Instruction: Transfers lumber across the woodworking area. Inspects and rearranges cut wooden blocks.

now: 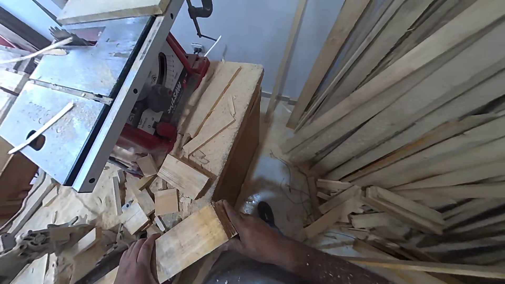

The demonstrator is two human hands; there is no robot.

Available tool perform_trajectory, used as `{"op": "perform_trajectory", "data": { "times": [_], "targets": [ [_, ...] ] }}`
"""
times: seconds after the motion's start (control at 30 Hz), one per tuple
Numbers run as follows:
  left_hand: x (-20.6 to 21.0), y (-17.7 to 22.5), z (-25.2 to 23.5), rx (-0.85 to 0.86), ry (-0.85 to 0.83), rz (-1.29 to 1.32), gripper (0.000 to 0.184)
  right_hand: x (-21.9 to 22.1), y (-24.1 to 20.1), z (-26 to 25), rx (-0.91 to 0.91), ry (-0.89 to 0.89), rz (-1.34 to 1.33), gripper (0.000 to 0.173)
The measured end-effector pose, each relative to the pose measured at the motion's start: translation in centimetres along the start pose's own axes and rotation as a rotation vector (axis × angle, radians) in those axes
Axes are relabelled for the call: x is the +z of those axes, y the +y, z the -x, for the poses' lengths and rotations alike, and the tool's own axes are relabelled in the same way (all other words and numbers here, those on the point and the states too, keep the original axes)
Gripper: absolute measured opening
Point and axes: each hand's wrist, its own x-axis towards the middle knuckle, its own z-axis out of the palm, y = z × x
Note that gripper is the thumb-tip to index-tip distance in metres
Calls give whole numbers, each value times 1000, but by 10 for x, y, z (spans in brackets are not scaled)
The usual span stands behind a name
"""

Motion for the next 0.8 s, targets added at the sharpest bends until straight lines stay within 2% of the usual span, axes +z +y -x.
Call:
{"op": "perform_trajectory", "data": {
  "times": [0.2,0.33,0.4,0.47,0.6,0.8],
  "targets": [
    [-6,3,0,-31,-38,33,110,-3,-10,2,40,33,150,100],
    [-5,1,-1,-70,-58,68,110,-4,-21,1,46,178,47,104],
    [-4,2,-2,-78,-57,52,107,-15,-23,-8,47,115,-63,109],
    [-6,5,-2,-78,-65,51,105,-26,-19,-23,38,-41,-93,113],
    [-8,11,-1,-82,-45,37,102,-32,-11,-42,-24,-220,-127,110],
    [-10,15,-3,-113,-50,48,103,-8,6,-36,-89,-80,-397,115]
  ]
}}
